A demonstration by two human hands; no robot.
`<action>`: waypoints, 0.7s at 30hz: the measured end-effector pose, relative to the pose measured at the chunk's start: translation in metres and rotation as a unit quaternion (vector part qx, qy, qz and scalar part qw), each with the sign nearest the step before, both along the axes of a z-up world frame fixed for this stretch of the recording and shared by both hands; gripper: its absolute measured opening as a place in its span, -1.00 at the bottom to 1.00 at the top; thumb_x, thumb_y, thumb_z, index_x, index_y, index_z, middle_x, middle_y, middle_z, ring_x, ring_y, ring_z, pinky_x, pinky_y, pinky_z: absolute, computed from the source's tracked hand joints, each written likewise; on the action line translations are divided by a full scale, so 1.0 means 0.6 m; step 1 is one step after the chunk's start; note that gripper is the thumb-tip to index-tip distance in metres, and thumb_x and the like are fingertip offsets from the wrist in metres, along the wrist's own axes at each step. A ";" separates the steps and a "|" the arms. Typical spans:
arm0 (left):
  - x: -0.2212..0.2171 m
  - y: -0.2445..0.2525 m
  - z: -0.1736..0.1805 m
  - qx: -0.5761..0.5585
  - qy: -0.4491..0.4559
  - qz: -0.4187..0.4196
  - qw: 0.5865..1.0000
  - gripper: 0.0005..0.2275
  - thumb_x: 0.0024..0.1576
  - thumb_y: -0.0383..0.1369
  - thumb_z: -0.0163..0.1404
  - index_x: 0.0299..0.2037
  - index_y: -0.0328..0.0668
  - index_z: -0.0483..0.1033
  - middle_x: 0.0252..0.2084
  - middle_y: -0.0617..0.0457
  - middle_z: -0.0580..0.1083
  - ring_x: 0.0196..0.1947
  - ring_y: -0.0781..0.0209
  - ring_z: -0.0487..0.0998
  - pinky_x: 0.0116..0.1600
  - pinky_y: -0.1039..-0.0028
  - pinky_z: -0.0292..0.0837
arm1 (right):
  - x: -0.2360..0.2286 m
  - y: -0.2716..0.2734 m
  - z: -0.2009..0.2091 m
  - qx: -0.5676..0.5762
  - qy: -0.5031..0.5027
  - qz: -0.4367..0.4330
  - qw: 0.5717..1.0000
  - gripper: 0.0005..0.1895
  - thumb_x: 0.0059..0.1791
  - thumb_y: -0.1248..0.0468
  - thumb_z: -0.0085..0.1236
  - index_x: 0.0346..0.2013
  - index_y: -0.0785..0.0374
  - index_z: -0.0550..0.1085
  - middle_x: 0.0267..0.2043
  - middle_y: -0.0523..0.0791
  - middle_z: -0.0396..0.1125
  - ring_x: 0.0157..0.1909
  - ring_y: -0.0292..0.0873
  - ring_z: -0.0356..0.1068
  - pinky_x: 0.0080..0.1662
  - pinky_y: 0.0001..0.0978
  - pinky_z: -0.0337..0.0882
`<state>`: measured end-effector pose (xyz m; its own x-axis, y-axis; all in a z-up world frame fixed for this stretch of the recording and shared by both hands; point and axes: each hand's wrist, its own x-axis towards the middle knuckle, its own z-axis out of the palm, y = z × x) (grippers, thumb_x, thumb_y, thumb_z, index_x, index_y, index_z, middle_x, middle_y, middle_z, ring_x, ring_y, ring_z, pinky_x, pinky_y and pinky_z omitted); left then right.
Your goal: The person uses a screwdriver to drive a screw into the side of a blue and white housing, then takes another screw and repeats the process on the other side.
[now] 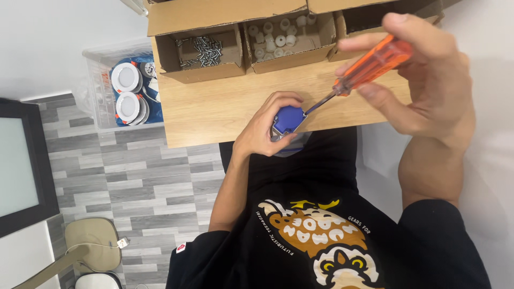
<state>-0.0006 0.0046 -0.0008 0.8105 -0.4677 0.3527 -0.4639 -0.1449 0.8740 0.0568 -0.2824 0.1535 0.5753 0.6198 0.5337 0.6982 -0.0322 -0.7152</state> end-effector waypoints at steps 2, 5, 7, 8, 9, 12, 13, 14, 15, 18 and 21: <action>-0.001 -0.001 0.005 0.001 0.000 0.001 1.000 -0.55 0.18 -0.36 0.18 0.27 -0.16 0.35 0.29 -0.12 0.42 0.34 -0.12 0.48 0.47 0.16 0.36 | 0.010 -0.001 -0.001 -0.004 -0.009 0.025 1.000 -0.23 0.21 0.67 0.16 0.59 0.38 -0.03 0.29 0.48 0.37 0.25 0.36 0.61 0.30 -0.01 0.67; -0.001 -0.001 0.007 0.003 0.001 0.003 1.000 -0.55 0.19 -0.36 0.18 0.27 -0.17 0.35 0.28 -0.12 0.43 0.32 -0.11 0.48 0.45 0.17 0.37 | 0.015 0.005 -0.002 -0.012 -0.020 0.033 0.999 -0.20 0.19 0.67 0.28 0.58 0.37 0.03 0.15 0.35 0.44 0.28 0.32 0.62 0.21 -0.10 0.73; 0.001 -0.002 0.007 0.005 0.001 0.002 1.000 -0.55 0.19 -0.35 0.18 0.27 -0.17 0.35 0.27 -0.12 0.43 0.31 -0.11 0.49 0.44 0.17 0.38 | 0.014 0.012 -0.002 -0.015 -0.022 0.014 1.000 -0.20 0.18 0.64 0.38 0.56 0.37 0.09 0.07 0.33 0.48 0.18 0.23 0.67 0.12 -0.19 0.73; 0.000 -0.002 0.006 0.004 -0.001 0.002 1.000 -0.56 0.19 -0.36 0.19 0.26 -0.18 0.36 0.27 -0.12 0.43 0.30 -0.11 0.49 0.45 0.17 0.37 | 0.014 0.016 -0.003 -0.006 -0.021 0.003 1.000 -0.16 0.16 0.68 0.45 0.55 0.38 0.09 0.12 0.34 0.39 0.16 0.24 0.65 0.09 -0.18 0.75; 0.000 -0.002 0.006 0.003 -0.003 0.003 1.000 -0.56 0.19 -0.36 0.19 0.26 -0.18 0.36 0.27 -0.12 0.44 0.30 -0.11 0.49 0.45 0.17 0.37 | 0.014 0.021 -0.003 0.003 -0.021 -0.009 1.000 -0.11 0.14 0.72 0.52 0.55 0.38 0.10 0.17 0.35 0.29 0.15 0.24 0.62 0.06 -0.17 0.78; 0.001 -0.002 0.003 0.001 -0.004 0.001 1.000 -0.54 0.17 -0.38 0.19 0.27 -0.19 0.35 0.27 -0.12 0.44 0.31 -0.11 0.49 0.46 0.17 0.37 | 0.017 0.025 -0.026 -0.010 -0.068 -0.068 0.995 -0.15 0.15 0.64 0.68 0.49 0.48 0.18 0.23 0.26 0.34 -0.04 0.13 0.61 0.07 -0.21 0.62; 0.001 -0.002 0.004 0.001 -0.005 0.000 1.000 -0.54 0.17 -0.38 0.19 0.27 -0.19 0.35 0.27 -0.12 0.44 0.31 -0.11 0.49 0.46 0.17 0.37 | 0.016 0.026 -0.034 -0.010 -0.068 -0.069 0.995 -0.15 0.15 0.64 0.68 0.49 0.48 0.18 0.23 0.26 0.34 -0.04 0.13 0.61 0.07 -0.21 0.62; 0.001 -0.002 0.006 0.003 -0.003 0.002 1.000 -0.55 0.18 -0.37 0.20 0.26 -0.18 0.36 0.26 -0.11 0.44 0.29 -0.10 0.50 0.44 0.18 0.38 | 0.016 0.028 -0.042 -0.010 -0.094 -0.096 0.991 -0.15 0.14 0.55 0.74 0.45 0.49 0.20 0.34 0.25 0.31 -0.09 0.09 0.61 0.00 -0.23 0.60; 0.000 -0.002 0.007 0.005 -0.001 0.004 1.000 -0.55 0.19 -0.35 0.21 0.26 -0.17 0.36 0.25 -0.10 0.44 0.28 -0.09 0.50 0.42 0.19 0.39 | 0.016 0.030 -0.050 -0.010 -0.119 -0.124 0.985 -0.13 0.12 0.46 0.80 0.41 0.51 0.21 0.44 0.23 0.28 -0.13 0.05 0.61 -0.07 -0.25 0.57; 0.003 -0.002 0.000 -0.002 -0.003 0.000 1.000 -0.55 0.16 -0.39 0.20 0.26 -0.17 0.36 0.26 -0.10 0.44 0.31 -0.10 0.50 0.45 0.17 0.38 | 0.008 0.039 -0.056 -0.012 -0.122 -0.162 0.979 -0.05 0.00 0.27 0.95 0.31 0.52 0.30 0.13 0.26 0.48 -0.22 0.09 0.69 -0.39 -0.41 0.23; 0.002 -0.001 -0.004 0.002 0.001 -0.001 1.000 -0.53 0.15 -0.37 0.21 0.27 -0.16 0.36 0.27 -0.12 0.43 0.31 -0.12 0.48 0.45 0.17 0.37 | 0.020 0.031 -0.047 -0.051 -0.197 -0.158 0.966 -0.20 0.09 -0.02 0.82 0.25 0.47 0.48 -0.46 -0.16 0.49 -0.20 -0.04 0.35 -0.08 -0.26 0.38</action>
